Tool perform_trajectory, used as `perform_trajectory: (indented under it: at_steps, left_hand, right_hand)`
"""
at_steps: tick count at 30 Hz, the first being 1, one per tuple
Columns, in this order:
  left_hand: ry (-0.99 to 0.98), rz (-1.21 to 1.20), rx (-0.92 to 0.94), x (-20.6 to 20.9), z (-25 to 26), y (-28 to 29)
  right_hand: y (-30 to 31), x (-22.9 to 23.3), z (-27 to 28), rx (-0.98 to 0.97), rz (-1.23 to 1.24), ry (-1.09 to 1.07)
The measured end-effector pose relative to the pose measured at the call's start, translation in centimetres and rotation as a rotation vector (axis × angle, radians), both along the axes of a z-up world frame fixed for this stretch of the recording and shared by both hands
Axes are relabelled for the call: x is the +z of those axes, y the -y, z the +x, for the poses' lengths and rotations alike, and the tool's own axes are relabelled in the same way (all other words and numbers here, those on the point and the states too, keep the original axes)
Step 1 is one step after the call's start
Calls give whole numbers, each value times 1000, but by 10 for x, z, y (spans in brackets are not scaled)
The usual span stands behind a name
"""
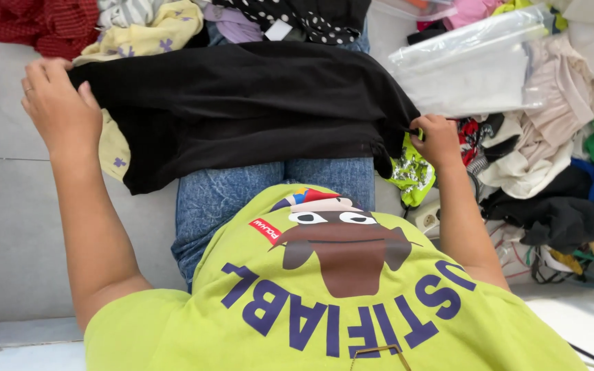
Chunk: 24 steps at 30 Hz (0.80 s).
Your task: A person folds a black garment and places it inside a clear plastic shipping bag while sitting on the floor.
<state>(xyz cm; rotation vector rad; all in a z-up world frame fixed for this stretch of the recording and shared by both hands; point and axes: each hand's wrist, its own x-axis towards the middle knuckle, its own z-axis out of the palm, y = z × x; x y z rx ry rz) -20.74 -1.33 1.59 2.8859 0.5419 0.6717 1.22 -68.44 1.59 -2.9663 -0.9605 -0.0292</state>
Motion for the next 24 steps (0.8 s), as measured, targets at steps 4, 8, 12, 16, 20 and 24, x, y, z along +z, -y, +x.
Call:
perform_trajectory:
  at_steps: [4,8,12,16,20,24]
  left_hand:
    - [73,-203,-178,76,28,82]
    - [28,-282,-481,95,52,158]
    - [-183,-321,-643,45,77,225]
    - [-584,-157,-571,-13,86,245]
    - [-631,-143,-563,-7,86,246]
    - [-608,-166,-588,-10,86,242]
  right_hand:
    - [-14,-17,-35,-387,67,-156]
    - [-32,-30,-73,-826,268,-1132]
    - [-32,-65,-107,-720,700,-1388]
    - [-58,-91,-107,-850,880,-1365]
    - [-92,-80,-71,-764,1716,-1079]
    - [-91,-92,-15,-553,2281,-936]
